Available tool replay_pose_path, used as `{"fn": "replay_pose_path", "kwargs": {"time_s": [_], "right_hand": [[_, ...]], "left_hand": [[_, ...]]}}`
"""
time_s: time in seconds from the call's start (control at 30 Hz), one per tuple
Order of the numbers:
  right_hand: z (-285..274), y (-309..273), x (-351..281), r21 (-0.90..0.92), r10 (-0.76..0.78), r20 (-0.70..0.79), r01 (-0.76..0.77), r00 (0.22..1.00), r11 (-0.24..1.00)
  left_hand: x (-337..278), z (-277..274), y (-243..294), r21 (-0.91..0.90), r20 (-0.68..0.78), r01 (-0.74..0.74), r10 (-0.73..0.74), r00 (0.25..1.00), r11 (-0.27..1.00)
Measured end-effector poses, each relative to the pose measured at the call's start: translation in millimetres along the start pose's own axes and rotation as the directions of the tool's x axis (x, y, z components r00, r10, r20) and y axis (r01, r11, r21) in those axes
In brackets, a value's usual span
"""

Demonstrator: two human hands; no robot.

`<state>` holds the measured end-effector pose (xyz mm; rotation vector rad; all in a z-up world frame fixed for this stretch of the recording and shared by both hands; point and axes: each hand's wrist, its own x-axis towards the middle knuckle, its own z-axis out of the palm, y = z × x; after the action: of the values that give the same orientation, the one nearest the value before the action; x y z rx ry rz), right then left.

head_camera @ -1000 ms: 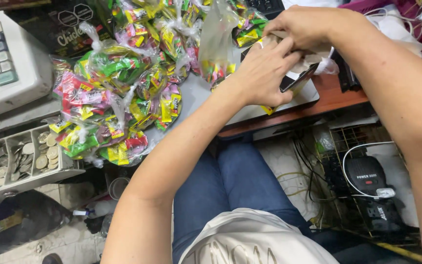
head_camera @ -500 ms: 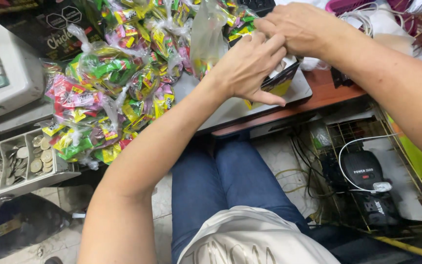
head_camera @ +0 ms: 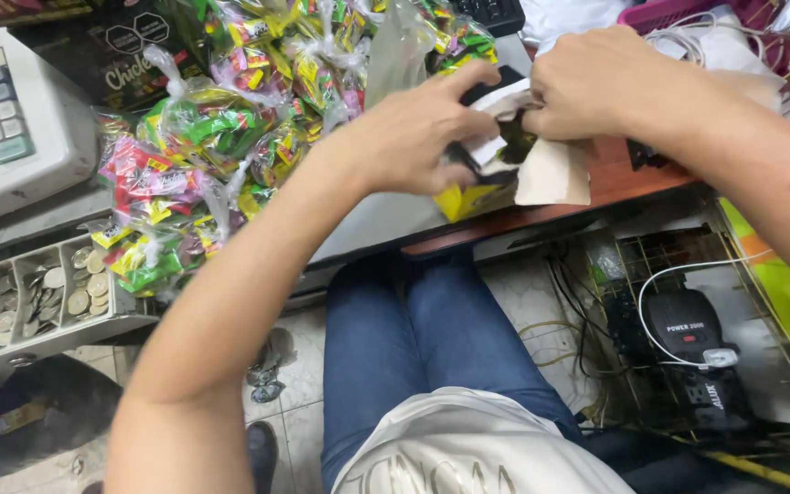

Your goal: Sorting individually wrapped candies from a pile and packing them into small plastic bags and a cardboard box

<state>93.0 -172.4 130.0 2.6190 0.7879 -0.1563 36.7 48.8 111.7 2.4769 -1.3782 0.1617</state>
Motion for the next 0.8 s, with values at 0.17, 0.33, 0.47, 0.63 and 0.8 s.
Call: {"fn": "replay_pose_path", "kwargs": {"time_s": [0.17, 0.33, 0.47, 0.63, 0.8], "right_hand": [[36.6, -13.3, 25.2, -0.121, -0.213, -0.314, 0.183, 0.925, 0.976], [44.8, -13.4, 33.5, -0.289, -0.412, -0.443, 0.308, 0.796, 0.906], [41.7, -24.9, 25.7, -0.457, -0.443, -0.421, 0.237, 0.791, 0.857], [54.5, -20.6, 40.6, -0.457, -0.429, -0.472, 0.202, 0.770, 0.866], [33.4, 12.7, 53.6, -0.021, -0.346, -0.196, 0.349, 0.918, 0.937]], "left_hand": [[-5.2, 69.0, 12.2, -0.103, -0.479, 0.088, -0.127, 0.868, 0.991], [-12.6, 76.6, 25.7, -0.192, -0.542, 0.531, -0.541, 0.643, 0.825], [-15.2, 97.1, 7.6, -0.230, -0.519, 0.544, -0.575, 0.632, 0.807], [-3.4, 106.3, 0.3, -0.256, -0.535, 0.535, -0.579, 0.615, 0.805], [-12.3, 90.5, 2.0, -0.457, -0.382, 0.426, -0.605, 0.698, 0.781]]}}
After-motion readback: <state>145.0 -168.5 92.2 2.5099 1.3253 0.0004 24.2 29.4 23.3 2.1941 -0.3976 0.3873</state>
